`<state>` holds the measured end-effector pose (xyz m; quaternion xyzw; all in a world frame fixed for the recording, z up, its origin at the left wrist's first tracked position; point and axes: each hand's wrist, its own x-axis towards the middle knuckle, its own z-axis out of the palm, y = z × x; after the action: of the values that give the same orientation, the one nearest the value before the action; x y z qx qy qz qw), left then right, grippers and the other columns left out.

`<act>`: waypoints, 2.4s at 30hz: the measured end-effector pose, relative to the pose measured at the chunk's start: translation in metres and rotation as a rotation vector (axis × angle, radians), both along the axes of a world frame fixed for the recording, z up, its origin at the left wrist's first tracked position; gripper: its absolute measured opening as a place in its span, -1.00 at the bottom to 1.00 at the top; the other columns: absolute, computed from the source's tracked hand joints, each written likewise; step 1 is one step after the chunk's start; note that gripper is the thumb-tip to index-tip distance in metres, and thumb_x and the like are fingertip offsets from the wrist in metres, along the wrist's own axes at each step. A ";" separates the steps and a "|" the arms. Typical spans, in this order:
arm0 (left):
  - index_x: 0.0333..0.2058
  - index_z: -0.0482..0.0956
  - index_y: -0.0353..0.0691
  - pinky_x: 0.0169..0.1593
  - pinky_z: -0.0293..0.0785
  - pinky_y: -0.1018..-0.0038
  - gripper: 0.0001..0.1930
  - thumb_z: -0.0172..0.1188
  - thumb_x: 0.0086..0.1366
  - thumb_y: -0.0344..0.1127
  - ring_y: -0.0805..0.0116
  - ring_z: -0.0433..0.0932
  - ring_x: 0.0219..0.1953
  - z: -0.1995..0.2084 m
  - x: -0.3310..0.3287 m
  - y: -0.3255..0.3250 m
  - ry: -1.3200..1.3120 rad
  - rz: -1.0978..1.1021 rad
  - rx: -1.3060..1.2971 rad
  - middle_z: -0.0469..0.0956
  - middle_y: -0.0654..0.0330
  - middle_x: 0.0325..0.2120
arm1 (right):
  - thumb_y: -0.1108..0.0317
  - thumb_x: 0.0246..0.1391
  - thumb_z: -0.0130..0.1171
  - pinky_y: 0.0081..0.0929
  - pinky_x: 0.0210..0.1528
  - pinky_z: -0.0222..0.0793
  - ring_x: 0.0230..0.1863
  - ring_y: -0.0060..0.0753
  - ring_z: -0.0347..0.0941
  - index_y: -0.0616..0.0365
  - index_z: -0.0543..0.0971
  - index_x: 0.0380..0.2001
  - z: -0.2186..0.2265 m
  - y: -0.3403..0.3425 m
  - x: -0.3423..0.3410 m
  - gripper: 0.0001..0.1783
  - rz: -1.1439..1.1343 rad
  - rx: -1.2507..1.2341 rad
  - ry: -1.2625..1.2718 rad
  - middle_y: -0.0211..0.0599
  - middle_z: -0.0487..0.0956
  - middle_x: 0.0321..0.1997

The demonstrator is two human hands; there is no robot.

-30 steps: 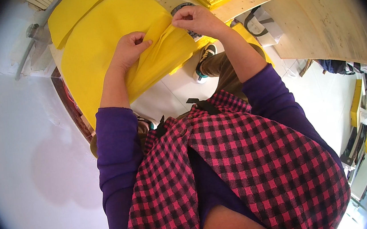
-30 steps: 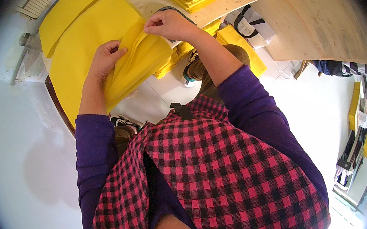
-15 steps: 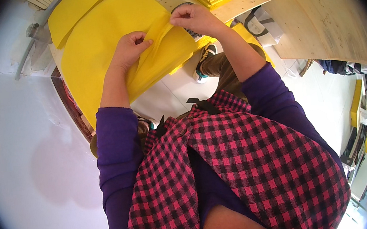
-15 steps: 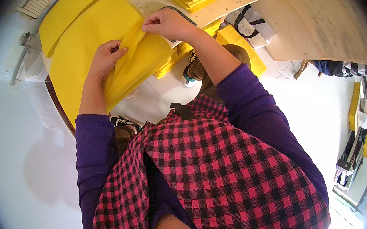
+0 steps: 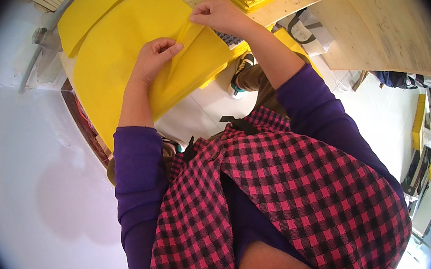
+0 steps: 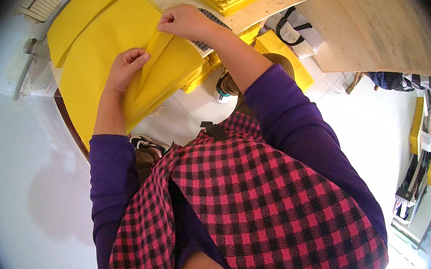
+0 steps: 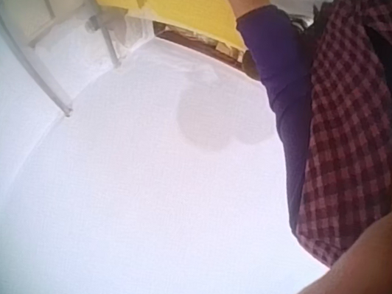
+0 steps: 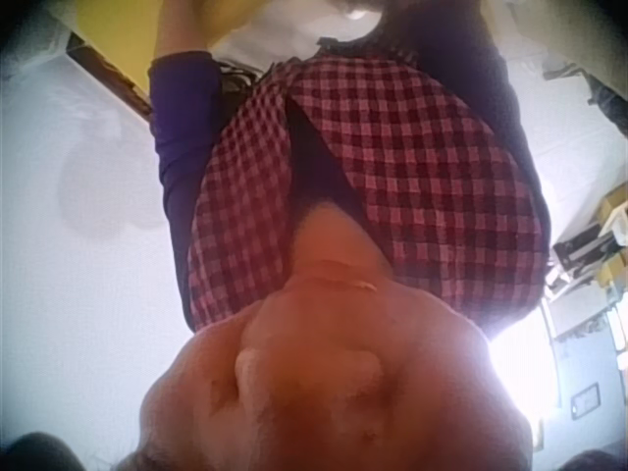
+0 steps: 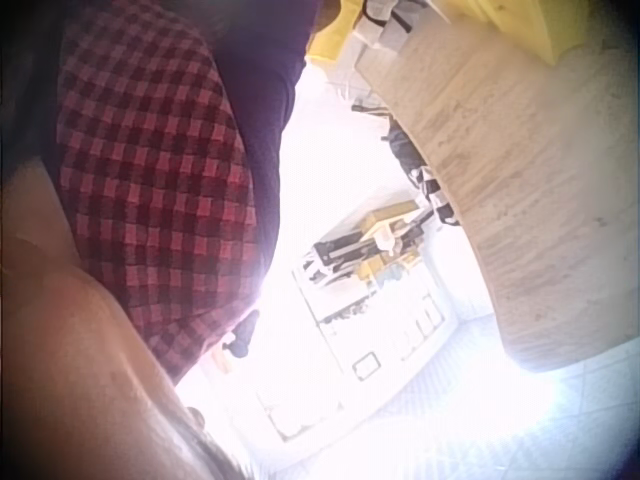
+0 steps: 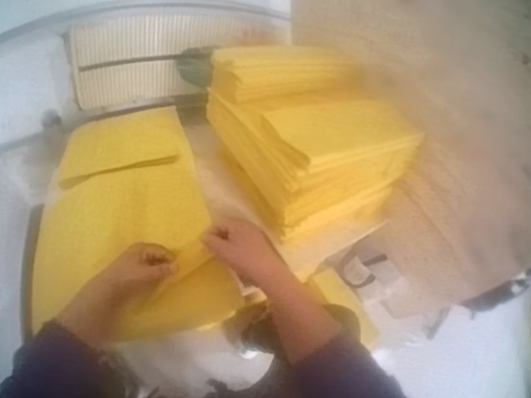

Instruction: The person folds multiple yellow foam sheets in half on a wooden workbench. They align the edges, press the fold, and stack the folded sheets into a growing pile.

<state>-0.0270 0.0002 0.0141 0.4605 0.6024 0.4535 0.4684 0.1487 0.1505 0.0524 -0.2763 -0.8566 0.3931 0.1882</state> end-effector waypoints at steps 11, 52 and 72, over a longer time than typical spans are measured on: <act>-0.30 0.60 -0.36 -0.32 0.41 0.59 -0.77 0.24 0.17 -0.28 0.58 0.46 -0.45 -0.013 -0.004 0.002 0.053 0.027 0.031 0.56 0.31 -0.48 | 0.31 0.05 0.23 -0.64 -0.22 0.39 -0.33 -0.66 0.46 0.21 0.61 -0.31 -0.015 0.000 0.016 -0.80 -0.091 -0.116 0.167 -0.47 0.59 -0.37; -0.27 0.60 -0.36 -0.30 0.41 0.59 -0.77 0.23 0.18 -0.31 0.58 0.46 -0.43 -0.012 -0.002 0.002 0.049 0.029 0.036 0.58 0.30 -0.47 | 0.35 0.07 0.20 -0.63 -0.23 0.34 -0.32 -0.63 0.40 0.25 0.58 -0.37 -0.018 0.000 0.047 -0.83 0.156 -0.115 -0.062 -0.49 0.47 -0.36; -0.31 0.60 -0.35 -0.31 0.37 0.60 -0.73 0.30 0.13 -0.24 0.60 0.43 -0.44 0.000 0.002 -0.003 0.002 0.018 0.056 0.54 0.36 -0.49 | 0.18 0.03 0.15 -0.33 -0.24 0.36 -0.31 -0.18 0.46 0.18 0.60 -0.34 0.002 0.006 -0.004 -0.72 0.177 0.360 0.056 -0.21 0.54 -0.35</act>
<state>-0.0249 -0.0025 0.0143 0.4686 0.5938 0.4740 0.4507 0.1449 0.1561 0.0546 -0.1509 -0.9284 0.2560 0.2229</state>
